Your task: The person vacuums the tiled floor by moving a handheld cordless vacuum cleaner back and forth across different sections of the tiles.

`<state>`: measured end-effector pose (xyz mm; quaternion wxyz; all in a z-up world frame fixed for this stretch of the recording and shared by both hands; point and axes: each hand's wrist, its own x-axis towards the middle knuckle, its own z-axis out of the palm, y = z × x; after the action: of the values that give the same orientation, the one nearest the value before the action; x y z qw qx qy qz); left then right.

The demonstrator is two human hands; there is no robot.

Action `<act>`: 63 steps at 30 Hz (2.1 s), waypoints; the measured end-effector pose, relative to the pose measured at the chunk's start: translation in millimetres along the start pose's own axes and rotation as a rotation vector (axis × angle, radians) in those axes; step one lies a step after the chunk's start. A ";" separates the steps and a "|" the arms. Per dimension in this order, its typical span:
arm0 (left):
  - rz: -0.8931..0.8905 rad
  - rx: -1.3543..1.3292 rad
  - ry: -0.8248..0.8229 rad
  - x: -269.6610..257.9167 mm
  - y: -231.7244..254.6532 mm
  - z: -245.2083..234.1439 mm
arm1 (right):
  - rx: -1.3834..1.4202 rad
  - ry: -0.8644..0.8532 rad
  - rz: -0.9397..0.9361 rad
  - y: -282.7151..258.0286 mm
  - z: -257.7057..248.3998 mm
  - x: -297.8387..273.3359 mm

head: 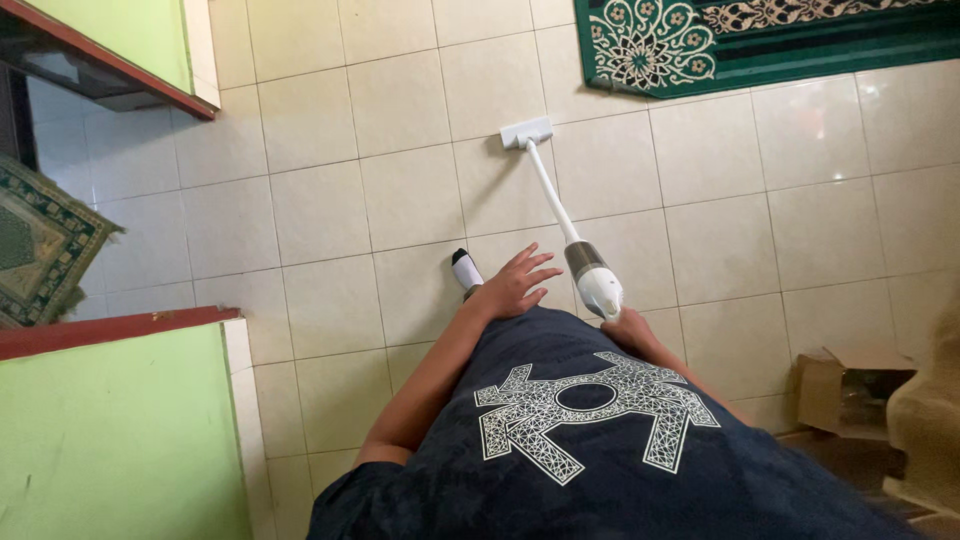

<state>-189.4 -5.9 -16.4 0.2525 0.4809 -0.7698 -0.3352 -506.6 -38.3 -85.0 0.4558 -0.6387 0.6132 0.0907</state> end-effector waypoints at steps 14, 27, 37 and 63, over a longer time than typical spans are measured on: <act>-0.006 0.020 0.034 10.0 -2.8 3.5 | 0.401 -0.125 0.242 -38.2 -30.9 72.7; -0.077 0.105 0.055 36.2 -41.7 -64.4 | 0.452 -0.099 0.126 -211.6 -102.9 250.5; -0.075 0.098 0.038 58.5 -76.2 -115.3 | 0.326 -0.009 0.177 -170.1 -60.3 194.0; -0.088 0.089 0.030 57.9 -76.2 -114.6 | 0.432 -0.050 0.143 -248.7 -124.0 296.2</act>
<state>-88.1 -113.7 3.8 0.2276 0.5301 -0.7581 -0.3042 -277.6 -373.5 -97.2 0.5894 -0.4786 0.6508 0.0053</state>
